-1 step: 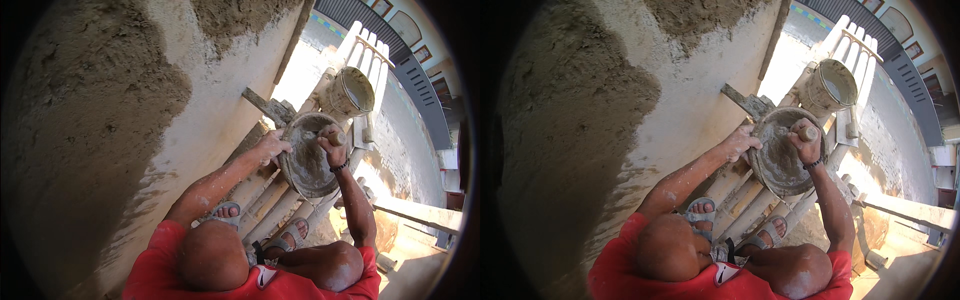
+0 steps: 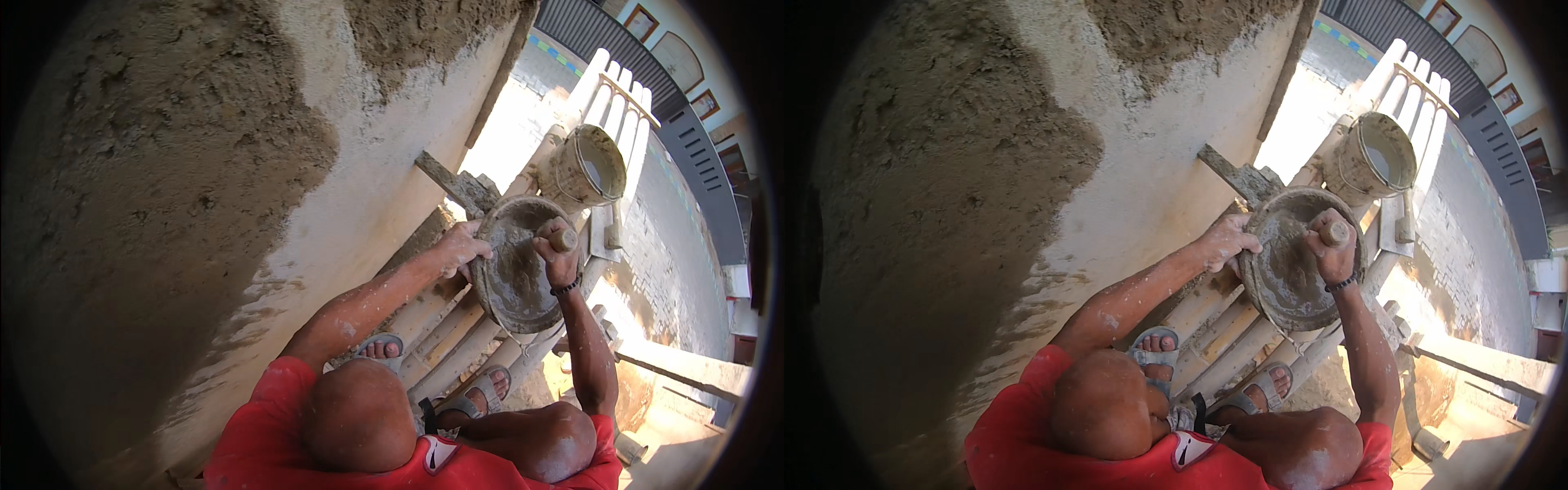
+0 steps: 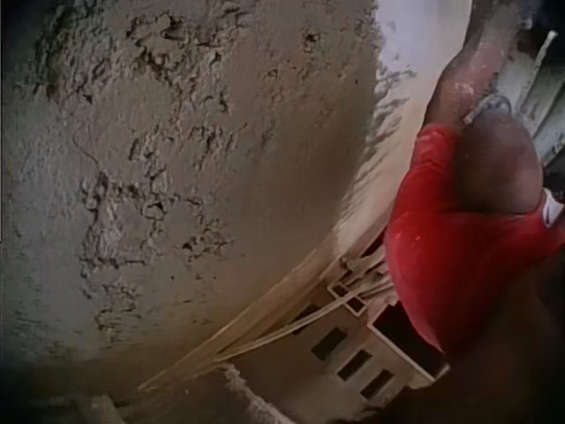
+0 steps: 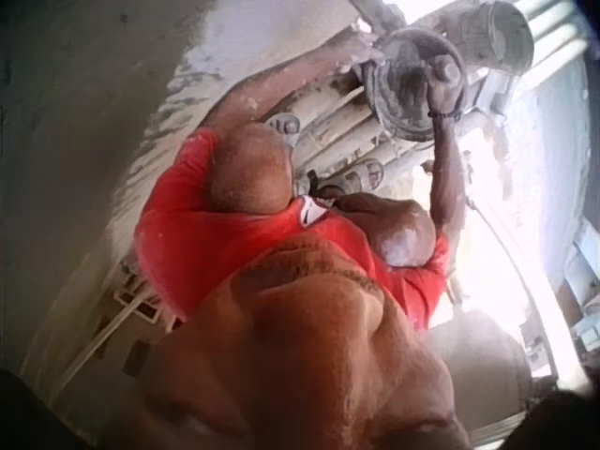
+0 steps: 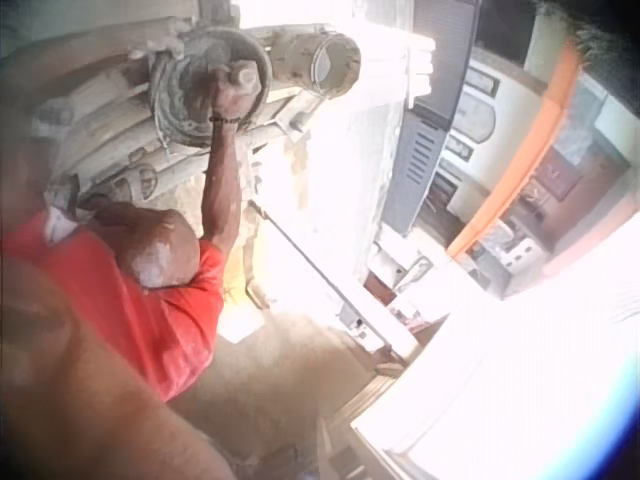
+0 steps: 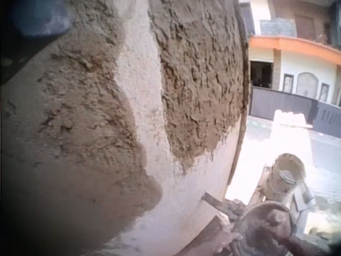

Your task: The person uses a wooden straightedge to level fresh mortar on a wall, then sits down to mix more mortar in a bucket using a trowel and water.

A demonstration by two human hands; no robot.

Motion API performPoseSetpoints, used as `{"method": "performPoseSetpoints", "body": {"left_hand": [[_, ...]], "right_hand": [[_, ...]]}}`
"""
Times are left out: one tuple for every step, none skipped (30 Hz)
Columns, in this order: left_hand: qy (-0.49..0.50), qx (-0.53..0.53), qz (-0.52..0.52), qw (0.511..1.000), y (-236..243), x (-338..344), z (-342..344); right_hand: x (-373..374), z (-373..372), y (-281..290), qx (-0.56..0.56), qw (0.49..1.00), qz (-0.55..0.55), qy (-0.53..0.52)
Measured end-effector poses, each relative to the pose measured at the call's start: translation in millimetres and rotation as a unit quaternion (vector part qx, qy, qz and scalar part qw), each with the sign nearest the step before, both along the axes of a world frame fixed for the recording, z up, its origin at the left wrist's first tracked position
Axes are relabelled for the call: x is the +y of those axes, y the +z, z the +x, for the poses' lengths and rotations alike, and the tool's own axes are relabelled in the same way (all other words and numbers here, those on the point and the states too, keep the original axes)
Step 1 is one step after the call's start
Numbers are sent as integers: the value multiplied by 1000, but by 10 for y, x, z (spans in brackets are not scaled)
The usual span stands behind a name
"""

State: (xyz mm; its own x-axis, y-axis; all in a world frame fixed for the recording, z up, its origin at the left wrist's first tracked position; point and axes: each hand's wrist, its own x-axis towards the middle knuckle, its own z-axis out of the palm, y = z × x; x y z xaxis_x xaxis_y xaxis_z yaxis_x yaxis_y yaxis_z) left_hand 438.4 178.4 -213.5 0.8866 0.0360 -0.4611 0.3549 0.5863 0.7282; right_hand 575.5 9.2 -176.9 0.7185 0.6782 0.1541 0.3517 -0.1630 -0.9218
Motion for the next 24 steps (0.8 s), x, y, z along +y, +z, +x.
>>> {"method": "performPoseSetpoints", "body": {"left_hand": [[-6, -4, -2, 1000, 80, -49, 53], [-13, 5, 13, 1000, 107, -44, 48], [33, 4, 20, 999, 58, -66, 30], [12, 4, 36, 999, 33, -42, 59], [-10, -6, 33, 999, 50, -27, 105], [-20, -2, 34, 999, 27, 1, 108], [-32, 2, 35, 999, 6, 33, 108], [-35, 6, 38, 999, 30, 57, 96], [-42, 10, 41, 998, 54, 54, 107], [-56, 16, 29, 998, 55, 69, 118], [-68, 31, 20, 997, 70, 77, 124], [-92, 19, 16, 995, 114, 92, 142], [-98, 30, 16, 995, 135, 104, 146], [-154, 37, 33, 987, 203, 189, 94], [-179, 60, 69, 980, 133, 291, -46], [-183, 55, 102, 976, 188, 263, 32], [-242, 58, 117, 962, 253, 306, 76], [-262, 71, 152, 950, 303, 310, 100], [-281, 86, 188, 937, 347, 315, 123], [-304, 78, 219, 924, 389, 232, 313], [-311, 96, 244, 913, 365, 216, 333], [-313, 109, 256, 908, 396, 207, 327], [-318, 121, 271, 900, 441, 183, 345], [-324, 131, 285, 892, 493, 150, 375]], "right_hand": [[-99, 38, -24, -5, 1000, -26, -6], [-124, -23, 7, -15, 998, -62, -11], [-112, -99, 42, -28, 997, -78, -5], [-145, -142, 58, 10, 997, -76, -29], [-208, -134, 12, 42, 997, -54, -45], [-217, -166, -28, 105, 990, -67, -71], [-200, -223, -46, 132, 987, -45, -77], [-147, -283, 11, 179, 981, -27, -72], [-128, -313, 105, 225, 972, -8, -68], [-125, -312, 180, 253, 965, 16, -69], [-128, -308, 263, 284, 955, 46, -65], [-138, -303, 420, 273, 955, 91, -76], [-170, -274, 540, 243, 959, 116, -88], [-186, -280, 633, 218, 961, 153, -78], [-80, -399, 823, 249, 946, 200, -53], [-112, -350, 922, 220, 945, 237, -40], [-144, -323, 939, 197, 941, 274, -24], [-144, -290, 919, 162, 946, 281, 3], [-123, -229, 821, 129, 948, 289, 29], [-244, 45, 512, -12, 970, 241, 30], [-163, -23, 575, -40, 976, 212, 26], [-122, 22, 486, -39, 982, 181, 38], [-122, 87, 285, -39, 987, 146, 47], [-115, 147, 35, -72, 988, 134, 6]]}}
